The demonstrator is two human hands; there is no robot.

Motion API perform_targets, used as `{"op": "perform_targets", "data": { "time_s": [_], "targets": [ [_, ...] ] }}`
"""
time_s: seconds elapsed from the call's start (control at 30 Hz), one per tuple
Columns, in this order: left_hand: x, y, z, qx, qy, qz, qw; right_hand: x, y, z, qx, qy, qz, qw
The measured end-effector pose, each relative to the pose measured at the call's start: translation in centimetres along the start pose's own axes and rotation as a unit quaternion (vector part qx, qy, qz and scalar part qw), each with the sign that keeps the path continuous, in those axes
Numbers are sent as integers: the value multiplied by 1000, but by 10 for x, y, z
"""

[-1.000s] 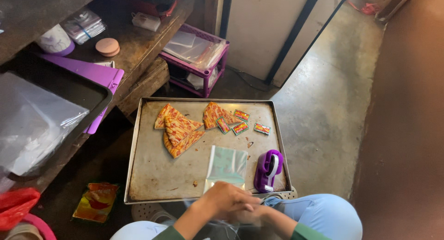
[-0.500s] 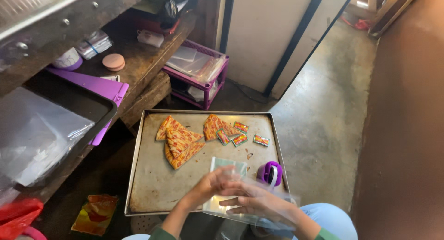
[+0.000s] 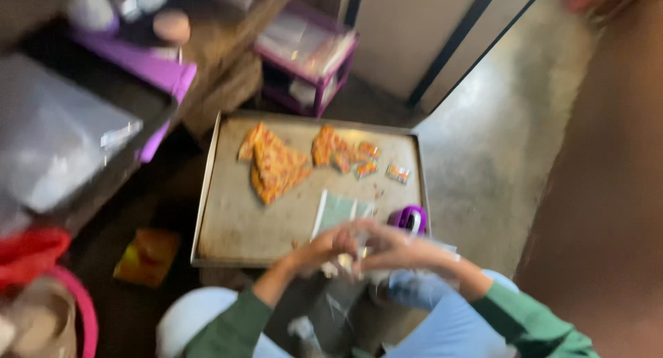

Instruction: The person places slices of pizza into individual plastic bags and seals them with a piece of tape from a dispenser.

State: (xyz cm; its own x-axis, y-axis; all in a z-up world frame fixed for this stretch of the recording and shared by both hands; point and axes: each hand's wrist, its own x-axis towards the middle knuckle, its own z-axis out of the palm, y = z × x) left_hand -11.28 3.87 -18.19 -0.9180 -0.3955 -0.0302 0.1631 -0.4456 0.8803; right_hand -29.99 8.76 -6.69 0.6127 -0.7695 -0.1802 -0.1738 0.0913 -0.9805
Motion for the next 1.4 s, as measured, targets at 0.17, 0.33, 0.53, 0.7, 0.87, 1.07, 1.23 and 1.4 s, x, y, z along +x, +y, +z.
{"op": "perform_targets", "data": {
  "time_s": [0.17, 0.33, 0.53, 0.7, 0.87, 1.07, 1.23, 1.4],
  "targets": [
    [-17, 71, -18, -1, 70, 35, 997, 25, -62, -26, 15, 15, 6, 1000],
    [-70, 160, -37, 65, 252, 174, 950, 65, 5, -99, 167, 293, -120, 934],
    [-105, 169, -85, 79, 355, 251, 897, 234, 126, -76, -55, 150, -67, 985],
    [-113, 177, -82, 83, 357, 254, 895, 313, 148, -51, -272, 78, -60, 957],
    [-126, 185, -84, 72, 354, 246, 899, 352, 123, -63, -308, 49, -109, 944],
    [-131, 185, -87, 27, 352, 277, 894, 357, 122, -99, -342, 5, -138, 930],
    [-128, 179, -89, 23, 333, 278, 901, 302, 95, -144, -372, -1, -153, 915],
    [-114, 177, -85, -11, 315, 279, 907, 190, 67, -188, -416, -2, -171, 893]
  ]
}}
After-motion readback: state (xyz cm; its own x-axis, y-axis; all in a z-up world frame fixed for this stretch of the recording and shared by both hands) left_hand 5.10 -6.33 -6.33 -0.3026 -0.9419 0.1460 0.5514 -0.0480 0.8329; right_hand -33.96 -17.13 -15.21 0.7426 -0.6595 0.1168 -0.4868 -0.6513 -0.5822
